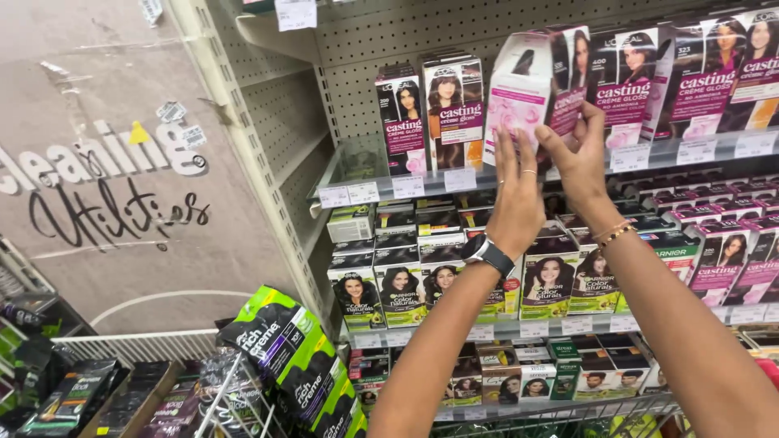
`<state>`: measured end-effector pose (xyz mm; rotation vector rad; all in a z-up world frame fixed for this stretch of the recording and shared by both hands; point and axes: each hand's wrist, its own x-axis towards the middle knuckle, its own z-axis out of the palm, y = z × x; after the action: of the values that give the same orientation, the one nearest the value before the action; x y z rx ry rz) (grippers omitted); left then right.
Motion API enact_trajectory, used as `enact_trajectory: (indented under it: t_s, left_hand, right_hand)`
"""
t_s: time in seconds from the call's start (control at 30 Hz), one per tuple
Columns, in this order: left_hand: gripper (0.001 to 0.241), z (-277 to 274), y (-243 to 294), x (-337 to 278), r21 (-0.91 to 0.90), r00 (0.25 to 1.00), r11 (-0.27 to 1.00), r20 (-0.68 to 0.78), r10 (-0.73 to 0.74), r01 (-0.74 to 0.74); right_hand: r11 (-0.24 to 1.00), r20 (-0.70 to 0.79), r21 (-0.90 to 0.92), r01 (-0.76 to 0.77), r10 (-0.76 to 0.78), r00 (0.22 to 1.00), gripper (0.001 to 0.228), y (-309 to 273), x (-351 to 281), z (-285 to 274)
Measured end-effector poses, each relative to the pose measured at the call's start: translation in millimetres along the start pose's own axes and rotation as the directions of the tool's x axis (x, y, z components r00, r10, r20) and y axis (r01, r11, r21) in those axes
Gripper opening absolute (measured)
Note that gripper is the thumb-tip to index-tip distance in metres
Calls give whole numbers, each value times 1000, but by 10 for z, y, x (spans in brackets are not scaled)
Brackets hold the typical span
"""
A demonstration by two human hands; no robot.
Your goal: The recorder selects multiple boxes of hair dye from a store shelf and places them into a shopping cart.
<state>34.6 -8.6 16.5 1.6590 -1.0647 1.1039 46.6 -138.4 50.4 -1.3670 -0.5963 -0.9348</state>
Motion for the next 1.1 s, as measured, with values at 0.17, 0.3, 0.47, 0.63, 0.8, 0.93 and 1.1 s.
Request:
enact_trajectory:
  t_s: [0.17, 0.3, 0.47, 0.63, 0.8, 0.93, 1.1]
  left_hand:
    - [88, -16, -115, 13, 27, 1000, 999, 5, 25, -26]
    - [96, -174, -113, 35, -62, 998, 998, 70, -1, 6]
    - [90, -92, -365, 22, -40, 999, 999, 53, 9, -7]
    - [92, -152, -440, 28, -56, 996, 998, 91, 10, -5]
    - [94, -291, -458, 27, -33, 985, 999, 172, 0, 5]
    - [102, -305, -324, 72, -93, 988, 994, 146, -45, 59]
    - [95, -204, -440, 0, -144, 992, 986, 108, -67, 83]
  right_hand:
    - [999, -25, -25, 38, -38, 999, 73, -64, -19, 129]
    - [981, -77, -187, 60, -76, 994, 76, -137, -124, 250]
    - [907, -186, -417, 56, -146, 972, 83, -160, -167, 432]
    - [812, -208, -580, 57, -216, 954, 89, -202, -212, 491]
    - [755, -222, -654, 35, -236, 946, 92, -182, -230, 527]
    - [672, -218, -740, 40, -296, 930, 93, -201, -249, 567]
    - [650, -232, -760, 4, -277, 932, 94, -369, -307, 663]
